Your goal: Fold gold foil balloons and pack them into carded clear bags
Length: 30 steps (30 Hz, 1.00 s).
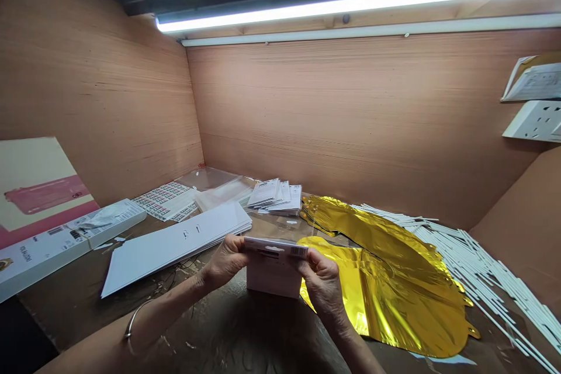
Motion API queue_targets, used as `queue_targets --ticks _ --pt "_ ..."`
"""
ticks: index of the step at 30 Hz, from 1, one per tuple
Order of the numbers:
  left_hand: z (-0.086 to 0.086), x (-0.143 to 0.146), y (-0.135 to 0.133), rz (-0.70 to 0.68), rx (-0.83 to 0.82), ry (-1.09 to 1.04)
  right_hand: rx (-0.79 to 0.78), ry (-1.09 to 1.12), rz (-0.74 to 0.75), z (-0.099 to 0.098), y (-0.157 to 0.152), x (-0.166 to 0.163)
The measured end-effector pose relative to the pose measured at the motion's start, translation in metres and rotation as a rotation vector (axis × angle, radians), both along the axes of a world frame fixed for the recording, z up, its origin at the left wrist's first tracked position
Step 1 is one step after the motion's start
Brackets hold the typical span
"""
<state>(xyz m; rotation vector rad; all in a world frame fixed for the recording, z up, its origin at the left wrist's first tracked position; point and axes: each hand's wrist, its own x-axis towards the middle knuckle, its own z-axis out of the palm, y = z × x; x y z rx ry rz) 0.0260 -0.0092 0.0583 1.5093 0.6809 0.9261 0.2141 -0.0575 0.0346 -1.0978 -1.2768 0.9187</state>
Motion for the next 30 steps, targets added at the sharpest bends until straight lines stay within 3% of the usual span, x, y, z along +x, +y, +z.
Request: queue_targets --ticks 6,10,18,30 --pt "-0.037 -0.002 0.003 -0.036 -0.028 0.007 -0.057 -0.069 0.028 -0.03 0.003 0.005" --pt "-0.052 -0.003 0.008 -0.043 0.091 0.041 0.004 -0.255 -0.015 -0.045 0.008 0.012" --pt "-0.065 0.0 0.011 0.025 0.287 0.154 -0.071 -0.679 -0.104 -0.06 0.014 0.017" --pt "-0.061 0.004 0.009 0.044 0.151 0.159 -0.147 -0.826 -0.155 -0.063 0.019 0.015"
